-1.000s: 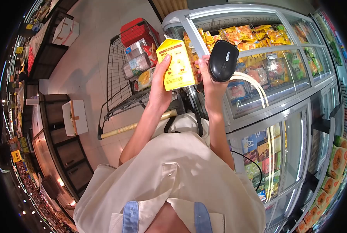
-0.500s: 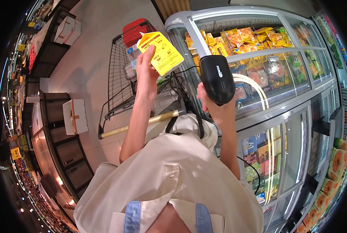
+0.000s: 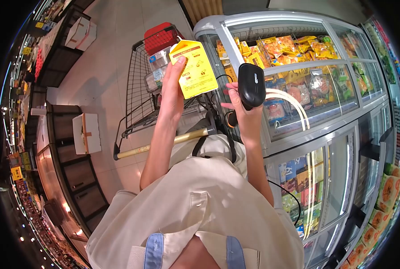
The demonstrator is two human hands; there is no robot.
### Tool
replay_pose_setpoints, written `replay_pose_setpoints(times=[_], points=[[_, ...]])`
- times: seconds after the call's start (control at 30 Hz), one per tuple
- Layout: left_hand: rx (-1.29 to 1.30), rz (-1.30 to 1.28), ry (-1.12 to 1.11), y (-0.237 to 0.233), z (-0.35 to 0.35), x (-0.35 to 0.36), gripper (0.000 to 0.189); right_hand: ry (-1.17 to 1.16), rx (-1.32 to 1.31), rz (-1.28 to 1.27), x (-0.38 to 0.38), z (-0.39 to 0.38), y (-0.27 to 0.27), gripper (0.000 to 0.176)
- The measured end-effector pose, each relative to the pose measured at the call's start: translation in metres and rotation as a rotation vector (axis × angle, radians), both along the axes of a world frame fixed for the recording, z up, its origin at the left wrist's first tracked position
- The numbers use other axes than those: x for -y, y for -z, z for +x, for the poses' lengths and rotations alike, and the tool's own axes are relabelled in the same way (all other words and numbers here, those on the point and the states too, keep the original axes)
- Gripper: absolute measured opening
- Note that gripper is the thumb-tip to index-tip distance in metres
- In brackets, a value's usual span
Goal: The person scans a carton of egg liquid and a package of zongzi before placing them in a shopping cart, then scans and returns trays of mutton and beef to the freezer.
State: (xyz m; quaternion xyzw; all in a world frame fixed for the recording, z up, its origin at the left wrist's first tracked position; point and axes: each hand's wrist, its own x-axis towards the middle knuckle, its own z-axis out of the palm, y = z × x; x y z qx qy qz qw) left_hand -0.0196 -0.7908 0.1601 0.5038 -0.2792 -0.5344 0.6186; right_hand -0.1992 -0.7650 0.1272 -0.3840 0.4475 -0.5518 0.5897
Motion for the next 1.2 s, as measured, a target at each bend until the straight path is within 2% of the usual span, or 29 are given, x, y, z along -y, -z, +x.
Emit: replay_pose_setpoints(times=[0.2,0.23,0.37,0.7,0.8,0.9,0.93,1.03,1.07,1.17,1.2], points=[[-0.068,-0.054,0.014,-0.004,-0.017,-0.002,0.047,-0.002,0.217,0.083,-0.007,0.010,0.005,0.045],[-0.089,-0.058,0.010,-0.004,-0.018,-0.001,0.047,-0.006,0.215,0.072,-0.008,0.011,0.004,0.044],[0.126,-0.069,0.033,-0.013,-0.021,-0.007,0.049,-0.001,0.191,0.076,-0.010,0.017,-0.008,0.044],[-0.002,-0.091,0.054,-0.007,-0.023,-0.006,0.051,0.054,0.138,0.069,-0.004,0.021,-0.014,0.040],[-0.095,-0.086,0.081,-0.003,-0.024,-0.005,0.050,0.107,0.085,0.028,-0.004,0.024,-0.026,0.043],[-0.249,-0.049,0.089,0.004,-0.028,-0.004,0.052,0.130,-0.360,-0.195,-0.005,0.021,-0.024,0.034],[-0.284,-0.042,0.091,-0.001,-0.030,-0.003,0.054,0.143,-0.387,-0.221,-0.002,0.019,-0.019,0.056],[-0.319,-0.055,0.047,-0.004,-0.039,-0.001,0.060,0.173,-0.550,-0.356,-0.002,0.018,-0.020,0.062],[-0.334,-0.066,0.027,-0.004,-0.040,0.000,0.061,0.165,-0.559,-0.329,-0.003,0.018,-0.021,0.066],[-0.372,-0.087,0.004,-0.004,-0.039,0.001,0.062,0.118,-0.549,-0.371,-0.009,0.016,-0.025,0.043],[-0.382,-0.093,0.003,-0.004,-0.036,0.002,0.062,0.105,-0.499,-0.341,-0.010,0.016,-0.026,0.041]])
